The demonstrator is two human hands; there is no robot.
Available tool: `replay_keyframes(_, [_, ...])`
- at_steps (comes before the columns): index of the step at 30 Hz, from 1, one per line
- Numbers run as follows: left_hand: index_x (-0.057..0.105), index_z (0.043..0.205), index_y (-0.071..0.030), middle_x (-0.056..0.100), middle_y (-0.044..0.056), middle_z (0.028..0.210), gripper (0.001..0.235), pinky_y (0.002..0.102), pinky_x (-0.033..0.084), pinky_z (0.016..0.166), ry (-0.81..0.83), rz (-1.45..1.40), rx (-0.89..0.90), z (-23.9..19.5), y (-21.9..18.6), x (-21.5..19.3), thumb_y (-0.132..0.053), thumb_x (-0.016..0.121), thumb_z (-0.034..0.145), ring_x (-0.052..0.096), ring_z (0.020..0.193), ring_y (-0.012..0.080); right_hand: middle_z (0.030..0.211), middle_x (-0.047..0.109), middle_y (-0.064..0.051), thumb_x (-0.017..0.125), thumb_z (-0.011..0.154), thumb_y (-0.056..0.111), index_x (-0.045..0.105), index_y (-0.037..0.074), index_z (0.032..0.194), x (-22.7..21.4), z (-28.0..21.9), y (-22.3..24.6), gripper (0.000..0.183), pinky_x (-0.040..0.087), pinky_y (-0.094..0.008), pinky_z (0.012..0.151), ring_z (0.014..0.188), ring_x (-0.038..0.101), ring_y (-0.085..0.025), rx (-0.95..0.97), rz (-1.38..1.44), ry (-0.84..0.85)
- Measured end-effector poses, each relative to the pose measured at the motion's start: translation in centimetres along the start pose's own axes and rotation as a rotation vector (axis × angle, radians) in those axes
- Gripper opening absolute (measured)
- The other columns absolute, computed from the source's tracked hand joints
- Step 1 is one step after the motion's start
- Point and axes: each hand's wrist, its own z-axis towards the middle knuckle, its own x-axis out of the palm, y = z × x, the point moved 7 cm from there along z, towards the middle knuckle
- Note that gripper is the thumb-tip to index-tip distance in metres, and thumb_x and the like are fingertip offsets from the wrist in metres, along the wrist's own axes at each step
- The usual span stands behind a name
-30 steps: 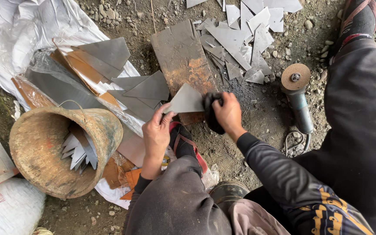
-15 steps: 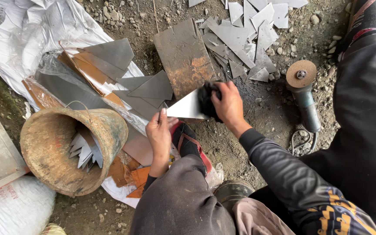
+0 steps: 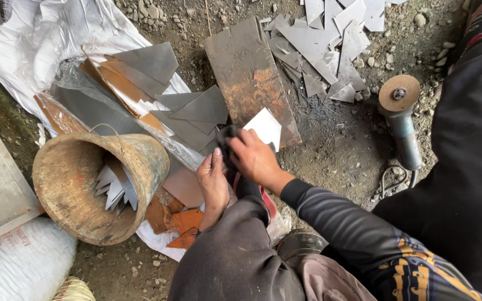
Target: The person sits on the ground and repeatedly smooths the edges of small triangular metal pieces using a handheld sanding block against a flat metal plate. The person picks up each piece, rubs its edges, and places it into a bucket.
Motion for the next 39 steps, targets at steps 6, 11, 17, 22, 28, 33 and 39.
replay_keyframes(6, [0.064, 0.111, 0.012, 0.072, 0.021, 0.098, 0.038, 0.041, 0.066, 0.085, 0.136, -0.234, -0.024, -0.3, 0.9, 0.6, -0.025, 0.056, 0.107, 0.077, 0.092, 0.0311, 0.110, 0.058, -0.017, 0.070, 0.092, 0.014, 0.061, 0.004, 0.109, -1.6, 1.5, -8.7, 0.021, 0.053, -0.048, 0.086, 0.104, 0.057, -0.038, 0.191, -0.186, -0.136])
replay_keyframes(11, [0.064, 0.116, 0.010, 0.073, 0.020, 0.101, 0.037, 0.041, 0.066, 0.085, 0.116, -0.222, -0.067, -0.6, 0.8, 0.6, -0.024, 0.055, 0.105, 0.078, 0.095, 0.0315, 0.115, 0.058, -0.019, 0.071, 0.089, 0.014, 0.063, 0.001, 0.107, -2.3, 0.6, -11.1, 0.024, 0.053, -0.048, 0.083, 0.105, 0.056, -0.039, 0.204, -0.269, -0.123])
replay_keyframes(17, [0.066, 0.114, 0.012, 0.073, 0.020, 0.099, 0.037, 0.042, 0.067, 0.082, 0.108, -0.262, -0.050, -0.8, 0.6, 0.7, -0.024, 0.055, 0.106, 0.077, 0.094, 0.0326, 0.111, 0.058, -0.018, 0.072, 0.088, 0.016, 0.063, 0.003, 0.105, -2.6, -2.1, -11.1, 0.023, 0.053, -0.049, 0.082, 0.104, 0.056, -0.039, 0.243, -0.375, -0.078])
replay_keyframes(22, [0.065, 0.110, 0.012, 0.074, 0.020, 0.097, 0.038, 0.042, 0.067, 0.080, 0.093, -0.238, -0.056, -0.7, 0.4, 0.6, -0.024, 0.055, 0.107, 0.078, 0.092, 0.0330, 0.108, 0.056, -0.020, 0.071, 0.089, 0.015, 0.060, 0.000, 0.106, -2.2, -2.1, -9.1, 0.025, 0.054, -0.047, 0.077, 0.100, 0.057, -0.038, 0.342, -0.350, -0.021])
replay_keyframes(28, [0.071, 0.115, 0.014, 0.070, 0.019, 0.094, 0.040, 0.041, 0.057, 0.072, 0.042, -0.085, 0.001, -0.6, 2.0, -0.5, -0.023, 0.057, 0.113, 0.062, 0.083, 0.0246, 0.103, 0.056, -0.019, 0.073, 0.081, 0.016, 0.059, 0.003, 0.102, 0.3, -1.6, -0.5, 0.029, 0.054, -0.047, 0.080, 0.099, 0.057, -0.039, 0.045, -0.175, 0.015])
replay_keyframes(33, [0.067, 0.118, 0.015, 0.066, 0.017, 0.099, 0.039, 0.040, 0.058, 0.078, 0.074, -0.216, -0.043, -0.5, 3.0, -0.6, -0.023, 0.057, 0.114, 0.065, 0.085, 0.0235, 0.103, 0.056, -0.018, 0.071, 0.086, 0.017, 0.060, 0.005, 0.105, 0.7, -0.9, -1.0, 0.026, 0.053, -0.047, 0.080, 0.099, 0.058, -0.039, 0.032, -0.093, 0.033])
replay_keyframes(39, [0.065, 0.113, 0.009, 0.074, 0.020, 0.100, 0.035, 0.041, 0.067, 0.082, 0.082, -0.284, -0.082, -0.8, 1.8, 0.1, -0.024, 0.055, 0.105, 0.077, 0.092, 0.0318, 0.109, 0.057, -0.019, 0.068, 0.093, 0.018, 0.060, 0.003, 0.105, -1.5, -1.2, -7.8, 0.021, 0.054, -0.048, 0.082, 0.103, 0.058, -0.038, 0.173, -0.228, -0.091])
